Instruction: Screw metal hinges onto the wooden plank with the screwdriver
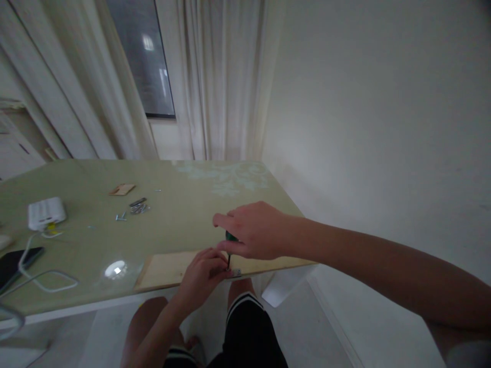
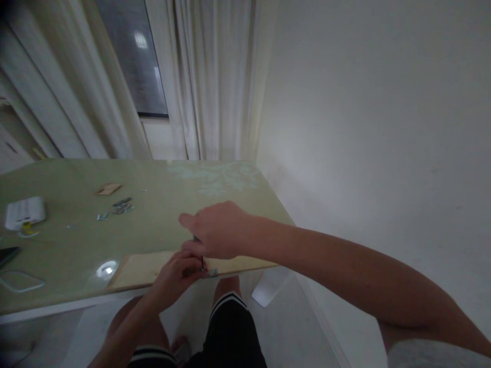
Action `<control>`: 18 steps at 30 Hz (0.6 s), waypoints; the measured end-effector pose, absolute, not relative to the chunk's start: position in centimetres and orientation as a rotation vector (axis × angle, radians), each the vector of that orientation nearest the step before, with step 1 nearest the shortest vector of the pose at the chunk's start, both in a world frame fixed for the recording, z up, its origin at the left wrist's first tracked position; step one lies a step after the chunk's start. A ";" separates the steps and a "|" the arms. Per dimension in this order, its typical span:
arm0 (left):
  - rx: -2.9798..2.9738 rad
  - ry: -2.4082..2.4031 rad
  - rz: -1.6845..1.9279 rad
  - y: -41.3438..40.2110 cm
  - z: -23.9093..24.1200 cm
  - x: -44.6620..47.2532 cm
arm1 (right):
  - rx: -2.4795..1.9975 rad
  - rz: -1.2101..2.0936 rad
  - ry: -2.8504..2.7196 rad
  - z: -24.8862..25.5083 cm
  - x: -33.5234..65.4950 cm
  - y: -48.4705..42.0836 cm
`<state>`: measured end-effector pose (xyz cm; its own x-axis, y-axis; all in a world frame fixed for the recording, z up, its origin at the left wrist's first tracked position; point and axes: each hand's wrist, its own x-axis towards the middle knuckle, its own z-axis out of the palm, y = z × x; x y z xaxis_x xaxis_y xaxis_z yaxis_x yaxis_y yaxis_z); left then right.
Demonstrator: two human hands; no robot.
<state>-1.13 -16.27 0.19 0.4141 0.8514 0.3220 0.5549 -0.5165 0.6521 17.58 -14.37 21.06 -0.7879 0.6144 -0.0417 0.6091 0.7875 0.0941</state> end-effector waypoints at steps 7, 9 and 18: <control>2.225 1.258 0.896 -16.6 0.2 -0.8 | 0.965 0.098 2.903 21.3 17.9 -14.0; 2.220 1.298 0.927 -16.6 0.0 -0.7 | 0.703 -0.058 3.023 21.6 18.3 -14.0; 2.202 1.328 0.987 -16.7 -0.7 -0.6 | 1.114 0.257 2.781 21.1 17.2 -14.9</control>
<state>-0.65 -16.67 -0.69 0.3053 0.8777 0.3694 0.6070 -0.4782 0.6348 17.19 -14.93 21.11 -0.7176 0.6937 -0.0611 0.6707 0.7121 0.2074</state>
